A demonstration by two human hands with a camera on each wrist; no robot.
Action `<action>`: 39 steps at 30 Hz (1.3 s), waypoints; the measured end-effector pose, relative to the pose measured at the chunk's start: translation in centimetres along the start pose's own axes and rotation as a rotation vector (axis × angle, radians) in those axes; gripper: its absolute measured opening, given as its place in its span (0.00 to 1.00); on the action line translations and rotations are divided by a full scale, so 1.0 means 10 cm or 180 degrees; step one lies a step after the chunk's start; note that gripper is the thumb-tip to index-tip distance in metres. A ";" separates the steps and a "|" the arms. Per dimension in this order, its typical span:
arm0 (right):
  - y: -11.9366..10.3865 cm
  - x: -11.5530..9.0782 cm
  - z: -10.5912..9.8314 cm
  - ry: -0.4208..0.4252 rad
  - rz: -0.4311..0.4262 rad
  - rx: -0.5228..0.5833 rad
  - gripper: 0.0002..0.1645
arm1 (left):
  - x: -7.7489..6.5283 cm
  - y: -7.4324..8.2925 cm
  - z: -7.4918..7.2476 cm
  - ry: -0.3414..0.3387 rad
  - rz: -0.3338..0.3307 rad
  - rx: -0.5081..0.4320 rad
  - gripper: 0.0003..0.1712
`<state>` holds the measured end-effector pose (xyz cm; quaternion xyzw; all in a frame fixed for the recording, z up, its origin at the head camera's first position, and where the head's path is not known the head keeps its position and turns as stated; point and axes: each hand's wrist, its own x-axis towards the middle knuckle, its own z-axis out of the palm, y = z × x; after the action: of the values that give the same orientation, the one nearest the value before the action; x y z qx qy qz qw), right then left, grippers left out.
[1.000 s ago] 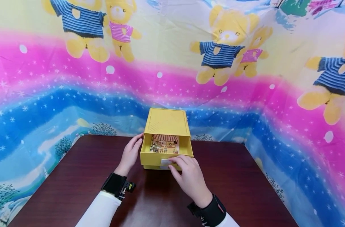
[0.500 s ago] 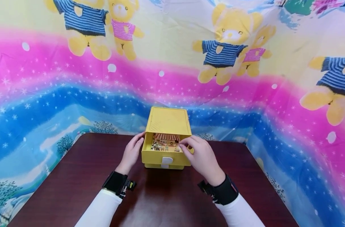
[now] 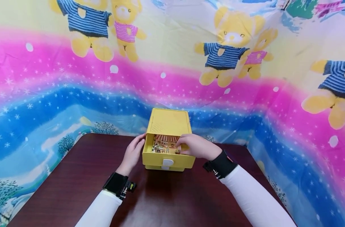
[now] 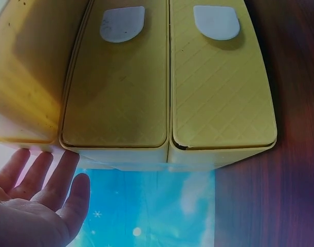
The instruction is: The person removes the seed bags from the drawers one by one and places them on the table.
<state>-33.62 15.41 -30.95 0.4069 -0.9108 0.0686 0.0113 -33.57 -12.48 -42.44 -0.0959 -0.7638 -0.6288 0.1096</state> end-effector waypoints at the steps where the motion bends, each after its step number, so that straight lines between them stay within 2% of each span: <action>1: 0.01 0.03 0.01 -0.0052 -0.0037 -0.0003 0.16 | 0.00 0.00 0.00 -0.0003 0.0007 0.0008 0.29; 5: 0.03 0.11 0.02 -0.0245 -0.0107 0.0039 0.17 | 0.00 -0.01 -0.01 -0.0024 -0.0015 0.0003 0.29; 14: 0.03 0.15 0.00 -0.0525 -0.0026 0.0049 0.21 | 0.01 0.00 0.00 -0.0030 0.0000 -0.0009 0.28; 29: 0.02 0.22 0.04 -0.0458 -0.0184 -0.0431 0.14 | 0.00 -0.01 0.00 0.0017 0.0009 0.0012 0.28; 33: 0.02 0.21 0.02 -0.0495 -0.0216 -0.0345 0.14 | 0.00 0.00 0.00 0.0004 -0.0013 -0.0012 0.28; 39: 0.07 0.20 0.00 -0.0587 -0.0193 -0.0004 0.13 | 0.01 0.00 -0.01 -0.0041 0.0000 -0.0031 0.28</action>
<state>-35.49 14.45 -30.85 0.4388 -0.8953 0.0299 -0.0703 -33.67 -12.54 -42.45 -0.1005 -0.7614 -0.6319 0.1042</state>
